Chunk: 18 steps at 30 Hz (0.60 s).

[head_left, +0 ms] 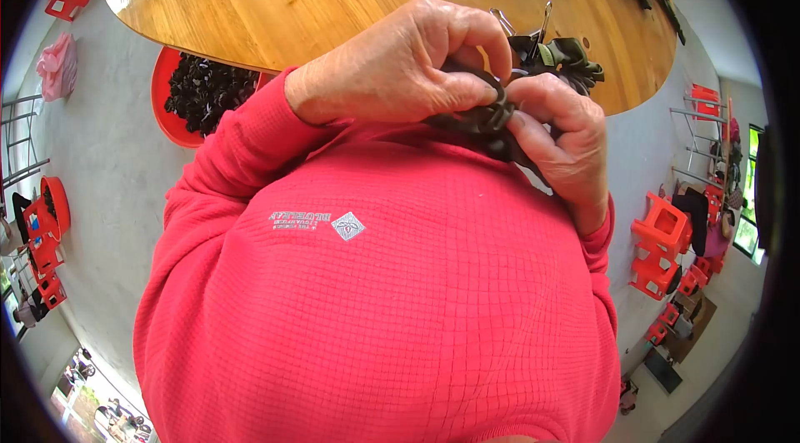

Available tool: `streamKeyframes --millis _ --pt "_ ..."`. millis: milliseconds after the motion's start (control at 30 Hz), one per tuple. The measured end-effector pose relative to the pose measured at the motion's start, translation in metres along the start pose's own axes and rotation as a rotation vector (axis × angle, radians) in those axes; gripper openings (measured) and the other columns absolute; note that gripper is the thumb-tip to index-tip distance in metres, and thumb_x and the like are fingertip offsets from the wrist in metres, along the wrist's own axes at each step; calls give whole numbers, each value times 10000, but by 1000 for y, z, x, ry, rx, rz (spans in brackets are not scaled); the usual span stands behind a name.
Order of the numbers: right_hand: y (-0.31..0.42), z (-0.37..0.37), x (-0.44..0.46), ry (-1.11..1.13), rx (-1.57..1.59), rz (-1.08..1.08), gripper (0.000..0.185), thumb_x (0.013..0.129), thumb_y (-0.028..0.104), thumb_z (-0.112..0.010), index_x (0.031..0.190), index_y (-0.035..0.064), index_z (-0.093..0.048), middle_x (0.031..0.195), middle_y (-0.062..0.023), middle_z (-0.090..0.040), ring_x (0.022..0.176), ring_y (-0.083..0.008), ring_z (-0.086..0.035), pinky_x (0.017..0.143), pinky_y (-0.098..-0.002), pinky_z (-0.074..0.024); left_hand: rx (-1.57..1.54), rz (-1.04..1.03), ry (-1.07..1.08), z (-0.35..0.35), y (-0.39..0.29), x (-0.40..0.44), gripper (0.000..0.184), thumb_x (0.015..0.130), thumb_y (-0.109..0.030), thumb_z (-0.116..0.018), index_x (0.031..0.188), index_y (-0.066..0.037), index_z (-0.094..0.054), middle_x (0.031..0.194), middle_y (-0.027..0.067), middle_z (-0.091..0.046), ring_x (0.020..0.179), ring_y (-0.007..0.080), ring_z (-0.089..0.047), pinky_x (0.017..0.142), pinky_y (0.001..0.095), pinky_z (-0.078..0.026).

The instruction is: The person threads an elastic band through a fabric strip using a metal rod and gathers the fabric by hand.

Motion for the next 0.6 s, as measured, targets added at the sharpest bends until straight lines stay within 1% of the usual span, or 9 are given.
streamKeyframes --millis 33,133,233,333,433,533,567,600 --pt "-1 -3 0 -16 4 -15 252 720 -48 -603 955 41 -615 563 -4 -506 508 -74 -454 511 -214 -377 -17 40 -21 1 2 -1 185 786 -2 -596 961 -11 -538 747 21 -615 684 39 -539 633 174 -440" --pt "-1 -1 -1 46 65 -25 302 721 -54 -602 1005 49 -603 559 -3 -495 502 -76 -448 521 -213 -382 -51 266 -42 -1 -9 -6 205 779 -18 -610 969 -17 -532 740 17 -616 692 44 -550 632 179 -444" --pt "5 1 2 61 -69 131 303 712 -64 -608 993 50 -609 548 -5 -481 494 -74 -452 517 -212 -385 -31 180 -9 0 -3 -7 253 767 -30 -624 1000 -16 -527 795 28 -619 741 66 -563 688 196 -454" --pt "10 6 -2 49 -161 105 308 697 -73 -616 982 43 -608 551 -20 -491 479 -94 -472 505 -212 -390 -22 35 -21 0 3 -11 312 763 -16 -624 1058 -9 -524 886 57 -613 843 89 -566 780 231 -456" --pt "11 6 -5 40 -239 176 303 687 -75 -618 969 34 -602 617 -52 -542 476 -130 -516 499 -221 -410 -129 -6 -145 2 6 -20 362 743 11 -631 1091 -3 -533 957 84 -601 930 118 -559 851 259 -440" --pt "13 2 -8 -8 -278 266 295 678 -70 -623 954 30 -594 703 -80 -583 507 -175 -555 503 -244 -432 459 -325 -301 11 0 -28 384 713 22 -659 1082 -2 -555 948 98 -603 952 151 -565 869 273 -439" --pt "13 1 -8 -17 -305 279 297 674 -66 -626 953 32 -593 720 -83 -587 512 -182 -557 499 -255 -433 589 -386 -351 10 -3 -30 360 672 2 -707 1010 -3 -583 920 110 -606 892 190 -590 812 278 -465" --pt "14 -1 -9 -25 -331 293 300 670 -62 -629 952 33 -593 737 -86 -592 516 -189 -558 494 -266 -433 665 -376 -337 10 -5 -33 350 666 -7 -717 990 -5 -585 903 110 -605 860 195 -594 780 280 -473"
Point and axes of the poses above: each hand's wrist, its own x-axis towards the middle knuckle, its own z-axis out of the back of the hand, y = z × x, the point moved 2 cm from there along x, towards the middle knuckle
